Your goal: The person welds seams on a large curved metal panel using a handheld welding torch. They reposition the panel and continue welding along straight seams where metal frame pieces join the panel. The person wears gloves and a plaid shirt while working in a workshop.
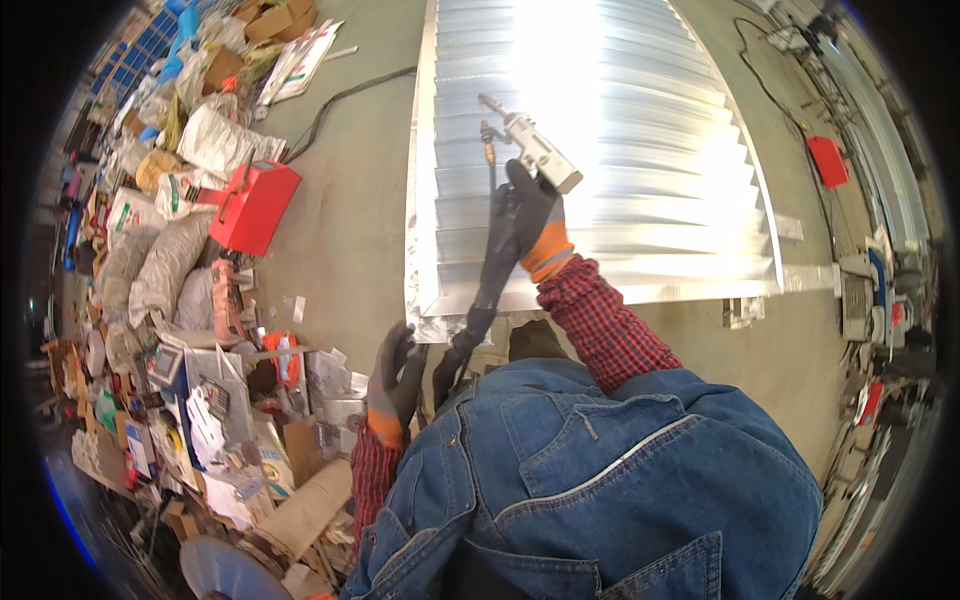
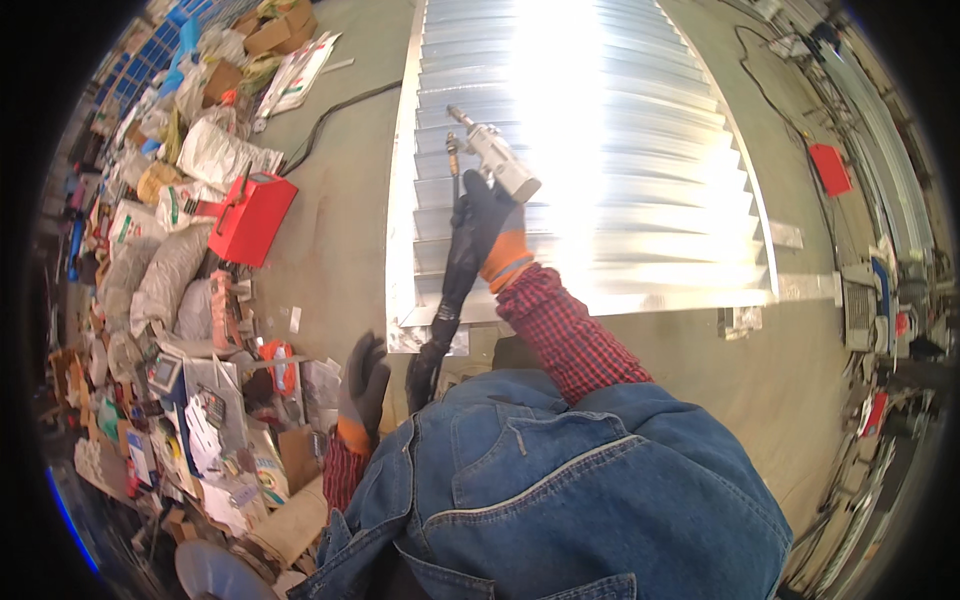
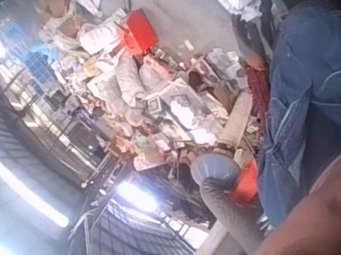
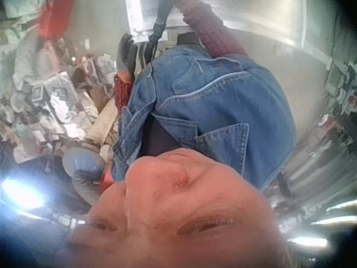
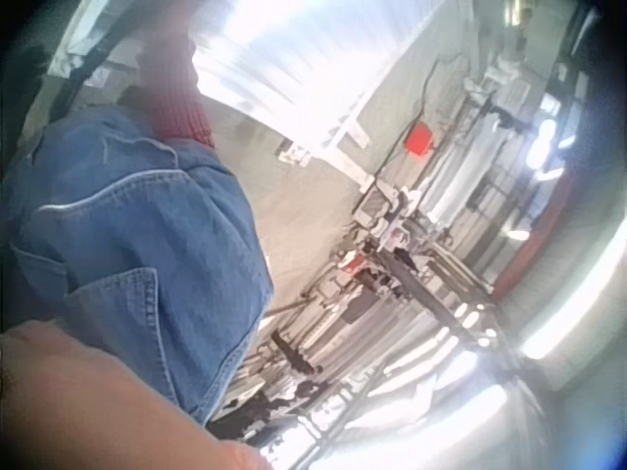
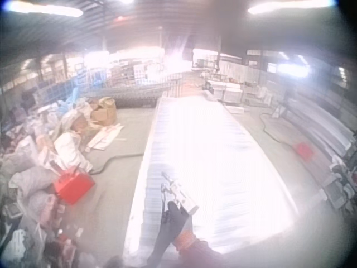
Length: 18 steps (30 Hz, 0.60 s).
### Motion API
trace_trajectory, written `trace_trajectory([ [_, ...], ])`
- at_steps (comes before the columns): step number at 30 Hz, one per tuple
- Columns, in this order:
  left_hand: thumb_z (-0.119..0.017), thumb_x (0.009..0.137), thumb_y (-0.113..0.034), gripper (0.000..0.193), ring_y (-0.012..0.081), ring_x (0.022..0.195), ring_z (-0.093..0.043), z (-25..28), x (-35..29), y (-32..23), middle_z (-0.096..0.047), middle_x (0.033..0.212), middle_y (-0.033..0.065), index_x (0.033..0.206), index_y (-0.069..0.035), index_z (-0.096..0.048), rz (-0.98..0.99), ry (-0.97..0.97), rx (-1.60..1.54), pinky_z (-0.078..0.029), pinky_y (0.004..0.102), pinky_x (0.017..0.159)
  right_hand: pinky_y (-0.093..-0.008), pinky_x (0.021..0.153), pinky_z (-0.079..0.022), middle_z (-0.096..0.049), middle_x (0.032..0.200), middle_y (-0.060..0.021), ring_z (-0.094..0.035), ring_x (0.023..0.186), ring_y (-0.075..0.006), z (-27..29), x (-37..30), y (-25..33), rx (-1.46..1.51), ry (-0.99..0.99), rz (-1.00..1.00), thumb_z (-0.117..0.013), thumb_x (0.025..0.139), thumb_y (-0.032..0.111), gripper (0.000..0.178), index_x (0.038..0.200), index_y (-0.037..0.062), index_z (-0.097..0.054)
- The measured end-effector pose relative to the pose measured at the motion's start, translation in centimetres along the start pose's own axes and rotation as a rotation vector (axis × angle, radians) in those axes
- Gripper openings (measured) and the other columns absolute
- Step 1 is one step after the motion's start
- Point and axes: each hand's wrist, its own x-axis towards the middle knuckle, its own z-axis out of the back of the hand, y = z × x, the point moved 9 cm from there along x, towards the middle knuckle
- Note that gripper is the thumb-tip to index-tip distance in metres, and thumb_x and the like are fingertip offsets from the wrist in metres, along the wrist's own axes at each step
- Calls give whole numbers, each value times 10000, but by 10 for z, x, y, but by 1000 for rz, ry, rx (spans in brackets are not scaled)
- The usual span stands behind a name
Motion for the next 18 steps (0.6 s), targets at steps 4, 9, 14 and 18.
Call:
trace_trajectory([
  [4,-601,1088,-91,607,206,1146,-680,-105,59,-13,-629,1441,157,1659,-22,-408,169,2,-282,-587,352,936,-328,538,-498,-657,739,-58,-633,599,-159,-1,33,-51,-7,40,-236,-746,1024,263,267,1012,12,-657],
  [9,-685,1082,-163,636,123,917,-641,-167,81,-1,-653,1111,54,1650,-29,-433,117,77,33,-549,297,779,-332,556,-515,-656,771,-80,-629,623,-177,13,73,-88,-239,172,-433,-715,1014,245,268,1068,-3,-629],
  [14,-726,1062,-216,648,116,874,-631,-179,81,12,-664,1023,26,1634,-38,-479,32,-32,173,-536,303,769,-342,568,-541,-671,783,-78,-657,638,-172,17,83,-118,-306,281,-462,-705,1025,251,291,1074,-26,-632],
  [18,-730,1062,-247,649,111,879,-623,-183,82,44,-678,1044,22,1632,-46,-496,308,-121,-22,-529,299,772,-336,581,-547,-680,791,-68,-668,659,-162,17,89,-138,-335,342,-524,-718,1015,253,325,1126,-41,-634],
])
